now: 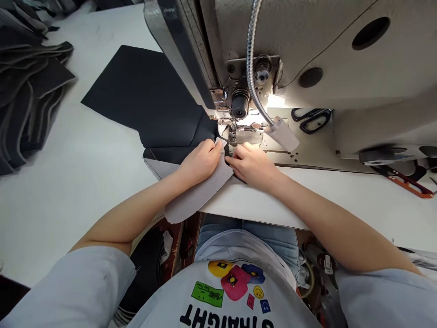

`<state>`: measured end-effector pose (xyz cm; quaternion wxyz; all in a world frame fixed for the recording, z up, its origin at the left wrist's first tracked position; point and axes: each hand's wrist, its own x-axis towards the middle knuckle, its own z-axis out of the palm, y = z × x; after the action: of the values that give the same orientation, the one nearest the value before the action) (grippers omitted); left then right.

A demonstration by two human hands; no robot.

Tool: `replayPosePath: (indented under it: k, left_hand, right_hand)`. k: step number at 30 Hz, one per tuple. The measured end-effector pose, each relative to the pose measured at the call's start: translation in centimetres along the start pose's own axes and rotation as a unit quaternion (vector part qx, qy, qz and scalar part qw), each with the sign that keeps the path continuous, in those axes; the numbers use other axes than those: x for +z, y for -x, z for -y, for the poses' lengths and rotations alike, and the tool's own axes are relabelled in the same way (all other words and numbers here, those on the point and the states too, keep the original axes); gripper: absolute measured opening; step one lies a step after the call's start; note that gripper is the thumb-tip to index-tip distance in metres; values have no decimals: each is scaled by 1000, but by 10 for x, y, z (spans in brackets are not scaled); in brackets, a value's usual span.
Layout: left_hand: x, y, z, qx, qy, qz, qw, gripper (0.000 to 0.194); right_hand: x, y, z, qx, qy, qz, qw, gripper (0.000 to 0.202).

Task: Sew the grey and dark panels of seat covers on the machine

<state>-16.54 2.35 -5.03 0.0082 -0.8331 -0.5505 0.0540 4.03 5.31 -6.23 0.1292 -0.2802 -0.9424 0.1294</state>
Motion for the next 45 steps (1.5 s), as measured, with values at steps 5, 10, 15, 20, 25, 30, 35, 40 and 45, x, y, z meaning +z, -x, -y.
replayPosePath:
  k: [5, 10, 15, 20, 25, 30, 35, 40, 45]
  left_hand:
    - [3, 5, -1, -14, 84, -29, 996, 37]
    - [7, -8, 7, -10, 112, -48, 993, 37]
    - [5, -28, 13, -4, 121, -63, 991, 35]
    - [0, -30, 8, 3, 89, -32, 995, 37]
    - [-1, -36, 9, 18, 120, -19, 992, 36]
    - [-4, -35, 9, 14, 145, -23, 989, 37]
    - [-6, -30, 8, 18, 181, -20, 983, 40]
    - [-6, -31, 5, 7, 176, -25, 984, 38]
    - [-9, -35, -5, -19, 145, -6, 989, 32]
  right_hand:
    - [4, 23, 3, -218, -102, 15, 970, 25]
    - [15, 17, 8, -179, -49, -5, 983, 32]
    - [13, 9, 4, -129, -18, -9, 991, 36]
    - [14, 16, -1, -155, -10, -15, 988, 37]
    - [16, 20, -2, -169, 37, -33, 984, 37]
    - [16, 22, 1, -169, 44, -68, 982, 35]
    - [19, 26, 3, -172, 26, -91, 981, 37]
    - [19, 28, 2, -162, 29, -96, 982, 38]
    - [13, 26, 1, -165, 48, -92, 981, 36]
